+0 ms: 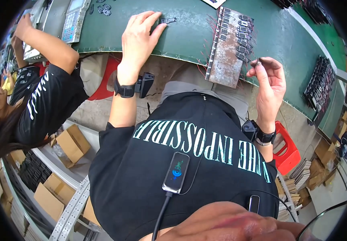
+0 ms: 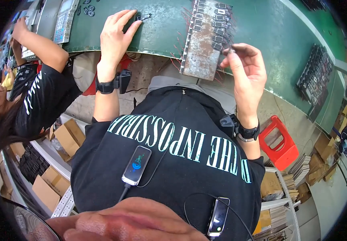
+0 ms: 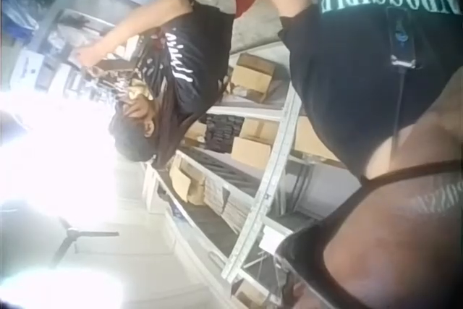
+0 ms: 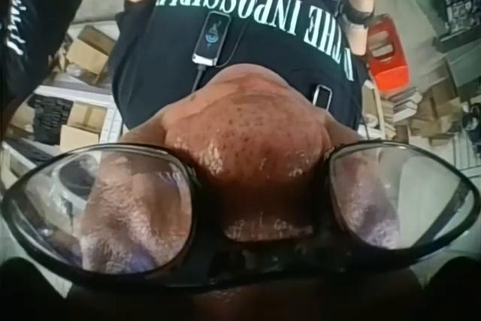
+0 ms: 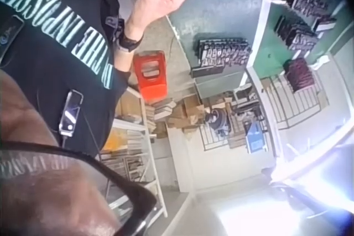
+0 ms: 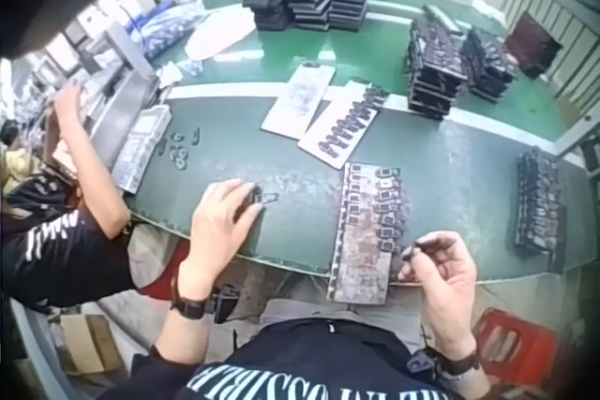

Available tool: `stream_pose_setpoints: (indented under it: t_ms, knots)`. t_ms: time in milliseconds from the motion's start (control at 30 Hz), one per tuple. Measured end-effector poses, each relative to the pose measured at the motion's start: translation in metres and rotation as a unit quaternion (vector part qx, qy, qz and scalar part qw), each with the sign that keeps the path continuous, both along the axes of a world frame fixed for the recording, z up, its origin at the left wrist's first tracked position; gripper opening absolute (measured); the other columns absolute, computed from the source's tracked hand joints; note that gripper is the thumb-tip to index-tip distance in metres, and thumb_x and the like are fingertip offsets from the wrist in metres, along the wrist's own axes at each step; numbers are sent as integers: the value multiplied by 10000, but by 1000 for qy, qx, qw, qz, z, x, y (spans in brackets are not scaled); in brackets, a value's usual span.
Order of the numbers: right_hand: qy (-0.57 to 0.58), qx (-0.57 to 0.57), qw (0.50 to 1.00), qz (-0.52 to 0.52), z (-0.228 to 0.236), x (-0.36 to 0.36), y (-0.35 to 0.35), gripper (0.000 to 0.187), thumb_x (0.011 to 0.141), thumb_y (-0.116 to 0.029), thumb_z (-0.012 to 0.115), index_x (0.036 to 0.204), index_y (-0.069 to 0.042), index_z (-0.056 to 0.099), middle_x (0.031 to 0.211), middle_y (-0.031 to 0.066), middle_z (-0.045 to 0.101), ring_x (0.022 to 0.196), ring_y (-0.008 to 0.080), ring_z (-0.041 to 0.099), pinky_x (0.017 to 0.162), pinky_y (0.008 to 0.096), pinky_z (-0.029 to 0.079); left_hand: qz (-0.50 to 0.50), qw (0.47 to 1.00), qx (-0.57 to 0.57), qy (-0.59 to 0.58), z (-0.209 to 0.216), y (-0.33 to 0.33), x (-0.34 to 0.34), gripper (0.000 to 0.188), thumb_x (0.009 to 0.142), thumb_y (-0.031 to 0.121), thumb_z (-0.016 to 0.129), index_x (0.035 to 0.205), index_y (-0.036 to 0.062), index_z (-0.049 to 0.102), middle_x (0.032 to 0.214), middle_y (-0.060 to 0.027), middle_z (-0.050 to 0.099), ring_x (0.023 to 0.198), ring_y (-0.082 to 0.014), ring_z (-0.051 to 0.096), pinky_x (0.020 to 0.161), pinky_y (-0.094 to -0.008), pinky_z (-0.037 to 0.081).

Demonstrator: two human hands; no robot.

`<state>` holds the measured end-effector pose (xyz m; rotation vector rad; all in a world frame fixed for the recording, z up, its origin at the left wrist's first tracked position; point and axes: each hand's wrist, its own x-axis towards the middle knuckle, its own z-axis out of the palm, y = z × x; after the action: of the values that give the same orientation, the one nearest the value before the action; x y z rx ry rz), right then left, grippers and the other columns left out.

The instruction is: The person picks up a small electronic component, presses its parts together with both hands, and places it onto a metal plate. This process is repeated for several components, which are then moved from the plate to a separate stack.

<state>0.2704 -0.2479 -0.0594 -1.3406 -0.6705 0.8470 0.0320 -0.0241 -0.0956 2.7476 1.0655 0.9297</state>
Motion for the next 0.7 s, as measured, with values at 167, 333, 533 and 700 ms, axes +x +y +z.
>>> stream_pose_setpoints:
  t_ms: [167,333,533,700]
  knots:
    - [5,-6,1000,9,-2,2,7,318,972,-62,619,1271,37,572,1043,106,674,850,135,642,818,278,529,-55,998,-42,2,-4,11,2,255,835,216,754,1048,81,719,1065,-65,689,1008,-255,631,847,-361,531]
    - [69,6,997,26,-6,3,12,325,973,-62,618,1281,31,571,1018,90,679,864,131,649,821,270,531,-50,999,15,11,-1,3,6,209,840,159,761,1021,61,726,987,-85,715,917,-254,678,790,-333,551]
    - [76,-2,996,38,-12,7,14,314,975,-73,620,1269,28,576,1003,84,685,850,132,657,813,265,534,-41,974,-158,-156,15,-28,35,196,870,89,740,1058,38,724,916,-93,740,816,-182,720,751,-274,565]
    - [110,-2,993,51,-11,9,11,267,979,-72,615,1226,25,587,997,93,687,840,142,669,806,274,546,-108,885,-368,-263,16,-70,63,250,894,83,724,1137,25,713,945,-64,746,837,-99,698,777,-241,559]
